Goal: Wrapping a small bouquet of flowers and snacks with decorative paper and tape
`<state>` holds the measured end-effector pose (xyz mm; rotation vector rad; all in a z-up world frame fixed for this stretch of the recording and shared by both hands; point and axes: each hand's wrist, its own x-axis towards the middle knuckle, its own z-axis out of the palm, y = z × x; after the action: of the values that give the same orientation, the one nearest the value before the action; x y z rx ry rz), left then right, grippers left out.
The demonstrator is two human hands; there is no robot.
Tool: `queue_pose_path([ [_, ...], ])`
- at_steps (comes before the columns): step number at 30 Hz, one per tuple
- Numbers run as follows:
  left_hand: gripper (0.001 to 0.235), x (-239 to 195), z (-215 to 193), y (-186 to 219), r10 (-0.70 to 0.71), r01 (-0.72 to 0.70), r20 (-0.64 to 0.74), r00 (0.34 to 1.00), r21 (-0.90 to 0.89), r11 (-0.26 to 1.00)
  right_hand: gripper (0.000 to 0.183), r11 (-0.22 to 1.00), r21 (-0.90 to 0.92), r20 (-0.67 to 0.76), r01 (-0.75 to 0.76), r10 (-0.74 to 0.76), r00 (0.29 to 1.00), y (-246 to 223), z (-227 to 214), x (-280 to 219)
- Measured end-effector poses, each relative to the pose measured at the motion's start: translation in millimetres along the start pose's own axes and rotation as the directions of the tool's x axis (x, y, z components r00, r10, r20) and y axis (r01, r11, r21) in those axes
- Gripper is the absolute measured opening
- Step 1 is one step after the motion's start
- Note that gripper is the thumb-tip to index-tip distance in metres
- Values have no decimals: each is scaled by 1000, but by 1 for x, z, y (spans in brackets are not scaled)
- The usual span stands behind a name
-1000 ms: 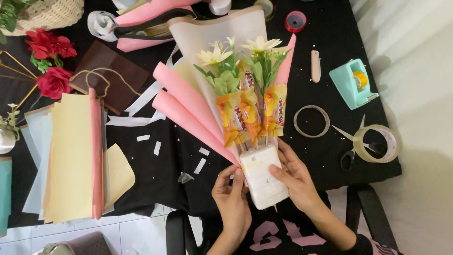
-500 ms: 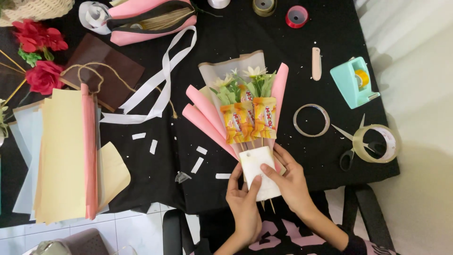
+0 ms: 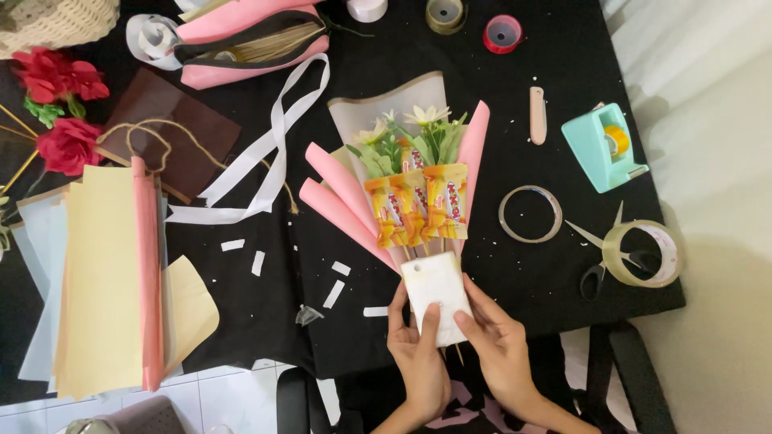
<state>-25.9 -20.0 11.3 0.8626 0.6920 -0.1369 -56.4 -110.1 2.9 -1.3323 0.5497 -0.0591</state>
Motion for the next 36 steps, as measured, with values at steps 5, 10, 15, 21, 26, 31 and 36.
queue_pose_path([
  [5, 68, 12, -6, -7, 162, -156, 142, 976, -58, 986, 60, 992, -38, 49, 122, -120, 992, -12, 2, 3],
  [10, 83, 30, -19, -7, 365, -355, 431, 825, -106, 929, 57, 950, -84, 110, 301, -291, 950, -6, -1, 7],
  [15, 67, 41, -33, -13, 373, -403, 564, 737, -77, 912, 46, 858, -111, 142, 501, -485, 863, -27, 10, 13],
  [21, 64, 45, -31, -11, 402, -491, 574, 713, -1, 871, 52, 793, -394, 101, 466, -466, 879, -22, 6, 7],
  [26, 61, 49, -27, -11, 404, -476, 511, 759, 13, 879, 51, 682, -446, 172, 580, -571, 803, -33, 7, 12],
  [31, 65, 62, -25, -7, 405, -424, 422, 811, -53, 904, 45, 414, -620, 231, 667, -716, 659, -62, -36, 54],
  [36, 65, 69, -25, 15, 380, -368, 407, 830, -112, 923, 43, 383, -854, -29, 352, -711, 702, -110, -148, 133],
])
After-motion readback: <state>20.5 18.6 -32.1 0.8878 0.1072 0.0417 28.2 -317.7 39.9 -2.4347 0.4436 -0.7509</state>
